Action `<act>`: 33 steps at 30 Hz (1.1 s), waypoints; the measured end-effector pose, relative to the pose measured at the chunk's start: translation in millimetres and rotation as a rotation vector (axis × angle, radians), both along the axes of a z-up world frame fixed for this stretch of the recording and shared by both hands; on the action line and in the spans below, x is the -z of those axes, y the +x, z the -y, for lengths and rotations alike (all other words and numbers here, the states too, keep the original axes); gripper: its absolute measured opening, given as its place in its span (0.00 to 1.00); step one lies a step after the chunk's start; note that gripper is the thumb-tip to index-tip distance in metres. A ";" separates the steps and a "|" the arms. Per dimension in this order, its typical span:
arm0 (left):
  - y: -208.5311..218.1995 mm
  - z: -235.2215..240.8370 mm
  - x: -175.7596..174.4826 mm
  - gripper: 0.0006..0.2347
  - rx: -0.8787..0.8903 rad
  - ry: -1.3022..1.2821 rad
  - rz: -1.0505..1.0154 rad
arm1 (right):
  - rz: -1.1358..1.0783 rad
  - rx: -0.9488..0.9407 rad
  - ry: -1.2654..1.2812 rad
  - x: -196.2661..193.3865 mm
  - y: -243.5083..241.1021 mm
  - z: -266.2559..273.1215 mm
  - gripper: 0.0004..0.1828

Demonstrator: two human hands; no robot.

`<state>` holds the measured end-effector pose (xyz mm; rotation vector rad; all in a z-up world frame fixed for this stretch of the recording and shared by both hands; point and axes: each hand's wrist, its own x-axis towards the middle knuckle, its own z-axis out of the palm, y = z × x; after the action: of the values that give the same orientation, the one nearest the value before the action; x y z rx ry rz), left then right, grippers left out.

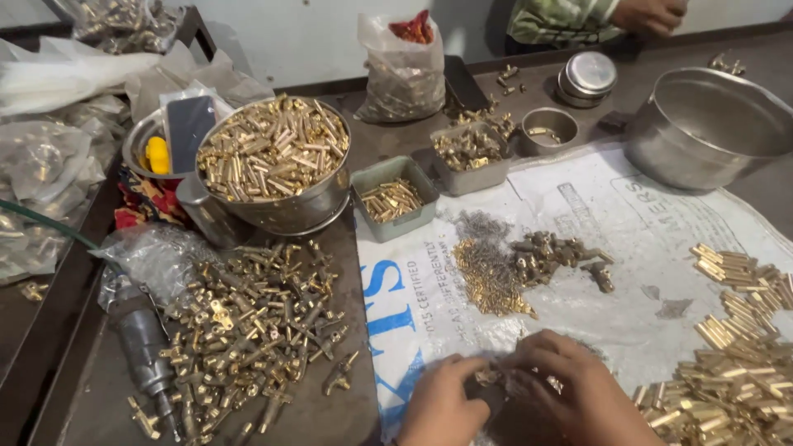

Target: Assembling small brass metal components by inserting pins into fittings at a workbench.

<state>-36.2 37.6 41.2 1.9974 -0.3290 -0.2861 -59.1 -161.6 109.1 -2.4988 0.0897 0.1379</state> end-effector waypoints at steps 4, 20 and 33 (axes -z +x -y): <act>-2.5 -2.5 -4.7 0.18 0.064 -0.032 0.104 | 0.172 -0.228 0.321 10.0 -7.5 -4.3 0.12; 28.1 0.2 47.1 0.17 -0.357 -0.662 -0.216 | -0.378 0.322 -0.408 2.1 -24.4 83.8 0.22; 8.1 14.1 21.7 0.10 -0.058 -0.526 -0.241 | -0.279 0.365 -0.059 7.9 -10.1 72.2 0.16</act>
<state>-28.0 23.4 19.6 1.4350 -0.1684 -0.3575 -69.2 -233.8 101.2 -2.4591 0.6683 0.3331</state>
